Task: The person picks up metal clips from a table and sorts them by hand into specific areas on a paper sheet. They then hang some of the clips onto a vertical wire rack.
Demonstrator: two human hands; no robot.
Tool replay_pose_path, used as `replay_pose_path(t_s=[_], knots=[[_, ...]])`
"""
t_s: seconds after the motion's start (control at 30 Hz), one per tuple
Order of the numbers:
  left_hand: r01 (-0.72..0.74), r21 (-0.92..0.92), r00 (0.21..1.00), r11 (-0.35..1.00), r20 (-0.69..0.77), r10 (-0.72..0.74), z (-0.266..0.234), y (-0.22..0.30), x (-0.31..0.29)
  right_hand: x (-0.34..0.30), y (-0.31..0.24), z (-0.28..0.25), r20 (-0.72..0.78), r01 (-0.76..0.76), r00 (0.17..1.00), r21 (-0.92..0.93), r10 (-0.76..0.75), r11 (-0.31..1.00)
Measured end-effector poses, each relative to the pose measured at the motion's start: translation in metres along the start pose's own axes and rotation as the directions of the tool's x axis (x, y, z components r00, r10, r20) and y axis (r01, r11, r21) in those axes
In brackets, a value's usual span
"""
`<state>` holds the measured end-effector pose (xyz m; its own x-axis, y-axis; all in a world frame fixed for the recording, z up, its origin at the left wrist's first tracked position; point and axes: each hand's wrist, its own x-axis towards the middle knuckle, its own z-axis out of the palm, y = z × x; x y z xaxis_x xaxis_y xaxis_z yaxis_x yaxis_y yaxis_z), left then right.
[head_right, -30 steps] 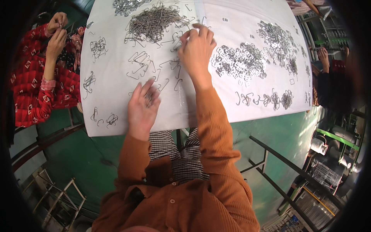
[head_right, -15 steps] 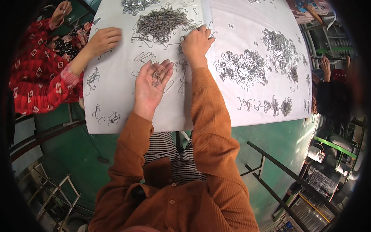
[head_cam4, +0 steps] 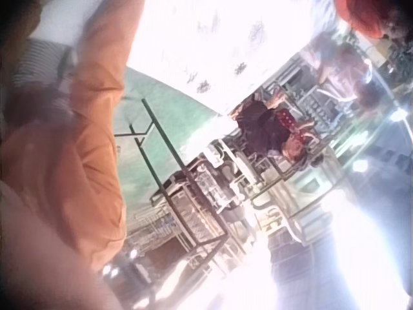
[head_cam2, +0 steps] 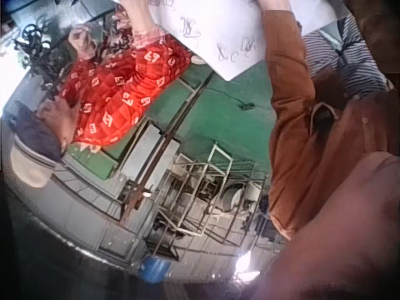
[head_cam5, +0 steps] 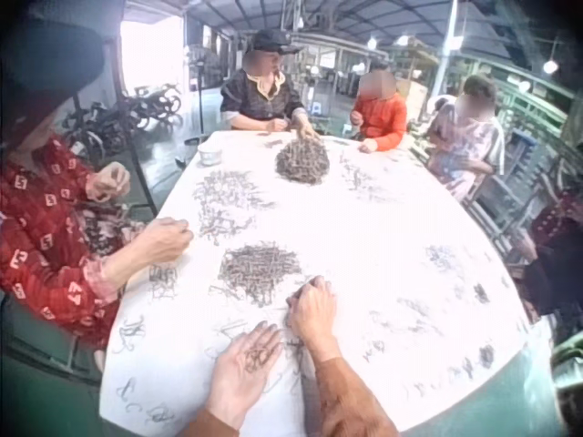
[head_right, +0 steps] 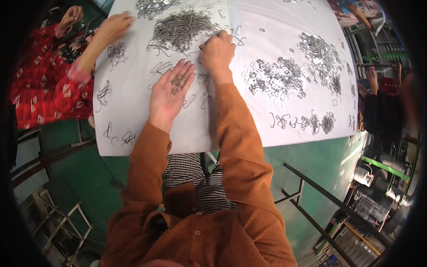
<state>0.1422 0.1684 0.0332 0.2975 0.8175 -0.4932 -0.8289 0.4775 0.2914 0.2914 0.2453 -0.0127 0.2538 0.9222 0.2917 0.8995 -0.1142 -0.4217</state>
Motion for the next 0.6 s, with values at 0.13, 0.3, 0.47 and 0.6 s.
replay_pose_path(t_s=[0.13, 0.3, 0.47, 0.6], knots=[[-0.012, 0.001, 0.999, 1.0, 0.034, 0.012, -0.011, 0.001, -0.004, 0.001, -0.014, -0.001, 0.035, 0.027, 0.999, -0.178, -0.021, 0.984], [-0.072, 0.038, 0.987, 0.997, -0.14, 0.077, -0.022, 0.001, 0.002, -0.039, -0.049, -0.048, 0.122, 0.211, 0.961, 0.263, -0.25, 0.941], [-0.015, -0.048, 0.998, 0.999, -0.061, 0.012, -0.018, -0.001, -0.021, -0.039, -0.011, -0.056, -0.036, 0.279, 0.956, 0.424, -0.292, 0.862], [-0.006, 0.019, 0.997, 1.0, -0.074, 0.007, -0.027, -0.004, -0.052, -0.007, 0.041, -0.006, -0.154, 0.164, 0.976, 0.038, -0.156, 0.986]])
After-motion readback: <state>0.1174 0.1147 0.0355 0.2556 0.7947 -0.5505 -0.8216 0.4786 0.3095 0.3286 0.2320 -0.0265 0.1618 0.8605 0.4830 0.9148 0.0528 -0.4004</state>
